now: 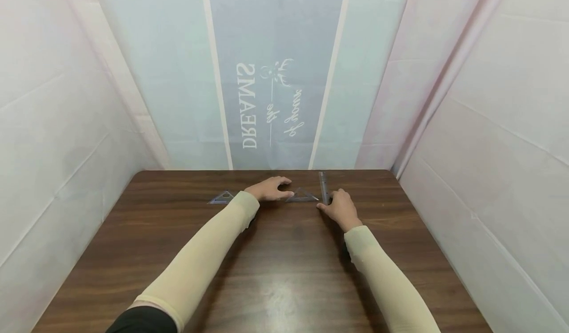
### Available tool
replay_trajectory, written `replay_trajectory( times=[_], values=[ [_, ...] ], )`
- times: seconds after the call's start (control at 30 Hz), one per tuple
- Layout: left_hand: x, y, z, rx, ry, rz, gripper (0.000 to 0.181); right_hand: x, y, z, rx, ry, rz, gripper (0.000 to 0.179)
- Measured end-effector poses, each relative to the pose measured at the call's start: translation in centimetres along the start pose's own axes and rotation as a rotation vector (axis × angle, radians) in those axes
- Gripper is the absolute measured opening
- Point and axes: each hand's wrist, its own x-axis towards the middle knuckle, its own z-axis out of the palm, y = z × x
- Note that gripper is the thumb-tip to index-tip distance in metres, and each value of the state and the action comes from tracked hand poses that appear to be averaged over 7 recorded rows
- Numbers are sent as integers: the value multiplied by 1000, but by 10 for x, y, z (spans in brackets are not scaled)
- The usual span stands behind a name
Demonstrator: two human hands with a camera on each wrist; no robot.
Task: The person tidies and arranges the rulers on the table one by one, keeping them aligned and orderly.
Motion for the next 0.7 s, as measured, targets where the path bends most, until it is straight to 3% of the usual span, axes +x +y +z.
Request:
replay_trajectory(
  times=[0.43,0.7],
  values=[
    [10,-7,6,18,-22,-3,72,2,0,1,-1,-2,27,41],
    [8,-6,5,26,-17,-10,71,1,0,2,-9,4,19,39]
  ],
)
